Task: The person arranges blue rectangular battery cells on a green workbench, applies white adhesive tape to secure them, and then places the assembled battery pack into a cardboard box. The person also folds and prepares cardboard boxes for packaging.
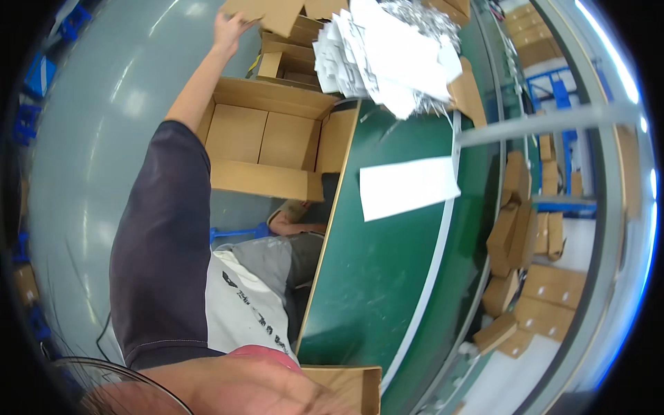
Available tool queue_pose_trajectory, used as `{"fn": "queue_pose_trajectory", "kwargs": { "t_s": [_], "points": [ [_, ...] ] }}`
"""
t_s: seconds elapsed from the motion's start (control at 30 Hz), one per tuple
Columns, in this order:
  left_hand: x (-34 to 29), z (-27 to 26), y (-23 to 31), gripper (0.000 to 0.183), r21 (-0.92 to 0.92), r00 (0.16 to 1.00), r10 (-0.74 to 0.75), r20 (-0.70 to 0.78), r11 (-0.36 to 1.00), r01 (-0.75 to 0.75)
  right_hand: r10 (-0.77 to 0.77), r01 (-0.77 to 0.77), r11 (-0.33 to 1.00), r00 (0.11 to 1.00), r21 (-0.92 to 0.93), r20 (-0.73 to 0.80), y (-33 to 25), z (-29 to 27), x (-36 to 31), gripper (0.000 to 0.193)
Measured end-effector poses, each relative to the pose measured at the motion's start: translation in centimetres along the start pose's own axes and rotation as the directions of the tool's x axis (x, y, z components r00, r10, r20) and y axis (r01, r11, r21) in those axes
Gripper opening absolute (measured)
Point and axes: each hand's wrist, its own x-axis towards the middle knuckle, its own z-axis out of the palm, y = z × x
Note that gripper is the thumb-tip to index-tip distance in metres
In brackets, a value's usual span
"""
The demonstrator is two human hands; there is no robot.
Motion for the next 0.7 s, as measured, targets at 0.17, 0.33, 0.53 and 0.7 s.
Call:
{"fn": "queue_pose_trajectory", "kwargs": {
  "t_s": [0.17, 0.33, 0.53, 0.7],
  "points": [
    [11.7, 4.4, -7.3, 0.024, 0.087, 0.998, -0.064, 0.009, 0.994, 0.063, 0.034, -0.036, 0.991, 0.999, -0.125, -0.02, 1.1, 0.0, 2.4, 0.024],
    [19.5, 3.2, -11.5, 0.037, 0.518, 0.999, 0.047, -0.006, 0.855, -0.037, 0.063, -0.071, 0.98, 0.997, -0.186, -0.046, 1.3, 0.2, 3.8, 0.024],
    [13.8, -4.1, -13.5, 0.053, 0.724, 0.895, -0.444, -0.036, 0.606, 0.33, 0.134, -0.165, 0.952, 0.982, -0.259, -0.133, 1.2, -1.4, 2.0, 0.025],
    [6.5, -9.6, -8.4, 0.032, 0.743, 0.954, -0.268, 0.137, 0.665, 0.08, 0.145, -0.21, 0.913, 0.969, -0.351, -0.202, 2.1, -5.9, -2.5, 0.027]
  ]
}}
